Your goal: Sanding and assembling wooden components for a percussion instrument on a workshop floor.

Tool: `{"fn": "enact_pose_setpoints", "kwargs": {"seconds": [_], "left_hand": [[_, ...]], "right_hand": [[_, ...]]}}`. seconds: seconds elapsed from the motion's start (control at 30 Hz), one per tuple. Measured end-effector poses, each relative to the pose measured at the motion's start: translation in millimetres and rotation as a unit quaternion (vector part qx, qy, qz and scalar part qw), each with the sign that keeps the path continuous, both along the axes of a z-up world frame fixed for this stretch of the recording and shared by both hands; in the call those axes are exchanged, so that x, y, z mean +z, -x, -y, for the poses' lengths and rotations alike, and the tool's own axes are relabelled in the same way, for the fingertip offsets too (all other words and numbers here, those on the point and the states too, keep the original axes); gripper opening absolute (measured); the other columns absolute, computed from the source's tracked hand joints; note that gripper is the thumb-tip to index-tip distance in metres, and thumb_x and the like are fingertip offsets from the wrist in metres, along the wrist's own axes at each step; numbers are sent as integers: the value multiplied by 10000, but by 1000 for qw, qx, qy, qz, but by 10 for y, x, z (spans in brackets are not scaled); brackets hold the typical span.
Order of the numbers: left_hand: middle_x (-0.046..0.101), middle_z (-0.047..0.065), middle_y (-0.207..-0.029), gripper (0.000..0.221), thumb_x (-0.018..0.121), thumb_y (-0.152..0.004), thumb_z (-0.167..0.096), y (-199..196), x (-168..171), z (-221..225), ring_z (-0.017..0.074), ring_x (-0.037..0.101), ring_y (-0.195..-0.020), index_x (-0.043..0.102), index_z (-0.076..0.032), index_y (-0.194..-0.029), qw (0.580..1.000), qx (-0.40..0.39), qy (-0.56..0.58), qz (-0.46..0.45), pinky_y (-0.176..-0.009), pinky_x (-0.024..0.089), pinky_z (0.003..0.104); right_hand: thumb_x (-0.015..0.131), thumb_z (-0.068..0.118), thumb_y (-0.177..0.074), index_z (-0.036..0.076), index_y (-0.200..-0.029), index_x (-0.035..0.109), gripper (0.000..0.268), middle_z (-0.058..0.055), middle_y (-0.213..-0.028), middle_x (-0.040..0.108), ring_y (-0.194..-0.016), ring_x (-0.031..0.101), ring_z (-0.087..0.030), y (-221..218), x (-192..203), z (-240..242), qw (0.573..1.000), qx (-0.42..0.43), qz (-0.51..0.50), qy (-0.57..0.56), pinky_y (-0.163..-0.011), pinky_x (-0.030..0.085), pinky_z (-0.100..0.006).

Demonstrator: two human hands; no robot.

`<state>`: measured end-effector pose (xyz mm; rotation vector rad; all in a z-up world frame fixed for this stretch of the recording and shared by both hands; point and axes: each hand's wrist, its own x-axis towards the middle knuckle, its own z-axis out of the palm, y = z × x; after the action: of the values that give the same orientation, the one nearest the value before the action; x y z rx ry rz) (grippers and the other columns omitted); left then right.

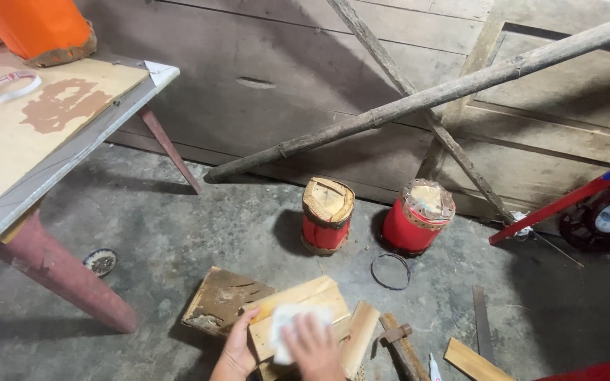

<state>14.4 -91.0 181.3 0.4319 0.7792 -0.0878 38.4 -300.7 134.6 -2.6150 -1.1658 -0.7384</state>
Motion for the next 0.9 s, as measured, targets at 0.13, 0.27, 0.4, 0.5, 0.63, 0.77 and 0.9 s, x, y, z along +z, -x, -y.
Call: {"fn": "enact_pose_setpoints", "kwargs": {"seconds": [0.13,0.27,0.4,0.5,0.63,0.77,0.9], "left_hand": [[695,228,-1026,426,605,-912,-254,17,171,142,318,621,-842,655,71,-1182,1000,4,-21,-13,-685,510,411],[636,308,-1195,466,559,-892,-169,36,349,314,375,562,-1011,585,116,-1260,1000,-12,10,-21,-931,433,463],[602,314,-1333,555,507,-822,-64,-10,970,525,389,503,-1149,563,161,-1326,999,-46,23,11,-1045,345,462],[643,228,-1036,358,528,-799,-54,-21,546,452,324,573,-896,613,70,-1124,995,-82,-1,65,-793,458,415],[650,274,-1222,640,439,-724,80,-19,776,456,362,550,-1060,598,117,-1343,996,-57,-12,71,-986,403,430],[701,304,-1248,613,481,-667,123,-22,1006,544,343,568,-1122,648,183,-1254,980,-144,-122,58,-1063,372,364],[715,236,-1003,423,584,-678,91,-48,953,641,263,621,-921,670,152,-1088,939,-241,-230,82,-873,501,291]], "right_hand": [[679,242,-905,286,-1431,595,534,-75,-1528,511,-1397,432,-325,-116,1,11,992,46,-109,-41,-1081,339,-630],[590,95,-825,236,-1451,520,646,-42,-1524,509,-1428,461,-257,-441,131,490,987,-119,-91,-51,-1165,355,-476],[667,116,-853,71,-1346,647,495,-134,-1448,617,-1373,563,-294,-268,808,563,961,-52,-127,-242,-1126,404,-419],[664,189,-879,204,-1454,594,580,-91,-1579,464,-1481,354,-297,137,1020,173,966,-6,-213,-146,-1159,254,-591],[653,128,-846,203,-1352,684,513,-59,-1500,571,-1456,420,-281,-80,1218,344,961,-16,-181,-210,-1202,265,-510],[575,-10,-814,154,-1354,661,572,-48,-1454,623,-1381,544,-263,-331,1292,677,960,-141,-111,-214,-1144,399,-399],[539,160,-895,36,-1355,644,487,-147,-1469,594,-1407,519,-336,-168,1040,370,966,47,-101,-234,-1173,343,-473]]}}
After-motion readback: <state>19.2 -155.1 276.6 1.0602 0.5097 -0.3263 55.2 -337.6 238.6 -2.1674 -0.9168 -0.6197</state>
